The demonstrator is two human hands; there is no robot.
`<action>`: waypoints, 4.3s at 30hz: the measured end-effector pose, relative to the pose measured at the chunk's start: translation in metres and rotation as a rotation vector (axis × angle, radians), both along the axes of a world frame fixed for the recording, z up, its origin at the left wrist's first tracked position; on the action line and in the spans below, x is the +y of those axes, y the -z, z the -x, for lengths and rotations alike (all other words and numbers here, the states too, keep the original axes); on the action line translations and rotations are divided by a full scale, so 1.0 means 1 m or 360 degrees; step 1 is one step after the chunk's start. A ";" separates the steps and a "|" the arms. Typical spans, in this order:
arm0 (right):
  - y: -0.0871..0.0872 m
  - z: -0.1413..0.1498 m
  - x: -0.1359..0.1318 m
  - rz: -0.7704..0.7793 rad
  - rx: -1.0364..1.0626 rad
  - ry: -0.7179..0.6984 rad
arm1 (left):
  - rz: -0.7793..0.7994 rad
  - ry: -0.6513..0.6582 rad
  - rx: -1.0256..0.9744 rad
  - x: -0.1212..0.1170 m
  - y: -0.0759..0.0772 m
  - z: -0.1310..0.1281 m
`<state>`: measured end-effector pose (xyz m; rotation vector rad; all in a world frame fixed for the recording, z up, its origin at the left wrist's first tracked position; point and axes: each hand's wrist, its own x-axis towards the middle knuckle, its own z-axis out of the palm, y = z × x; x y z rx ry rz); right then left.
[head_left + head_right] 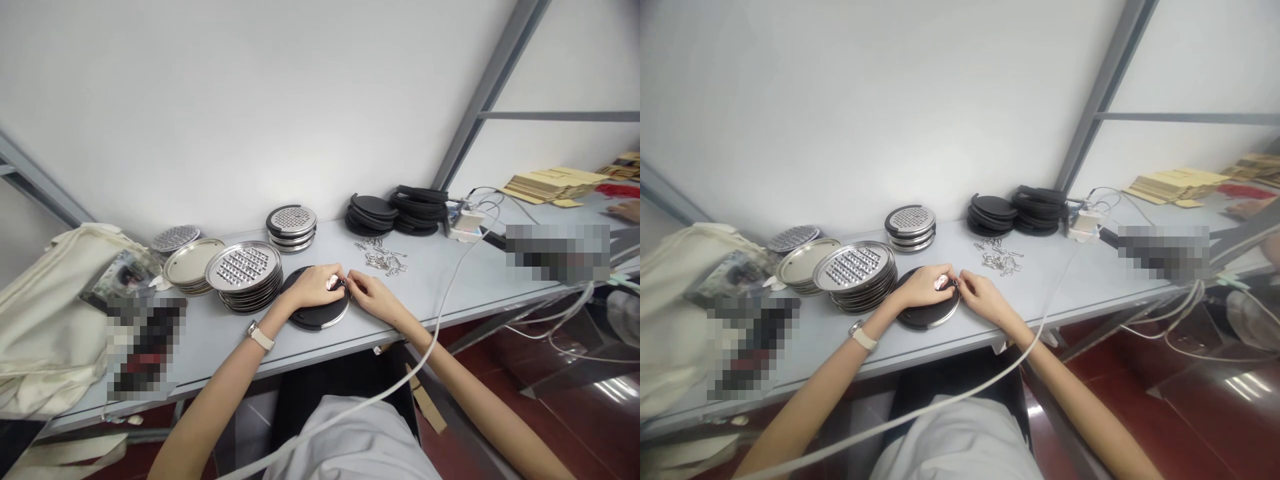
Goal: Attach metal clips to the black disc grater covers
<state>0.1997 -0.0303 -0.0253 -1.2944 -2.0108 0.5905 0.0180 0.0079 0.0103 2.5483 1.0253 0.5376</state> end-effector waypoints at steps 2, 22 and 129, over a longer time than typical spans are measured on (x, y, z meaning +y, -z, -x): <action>-0.001 0.002 0.000 -0.0017 -0.0027 0.0026 | -0.0044 -0.0041 0.0017 0.000 0.000 0.000; -0.002 0.000 0.000 0.0002 0.0041 -0.0015 | -0.0032 -0.0071 0.0038 0.000 -0.002 -0.001; -0.002 0.000 -0.002 0.0014 -0.0053 0.0014 | -0.0205 0.0038 0.0044 0.000 0.000 0.000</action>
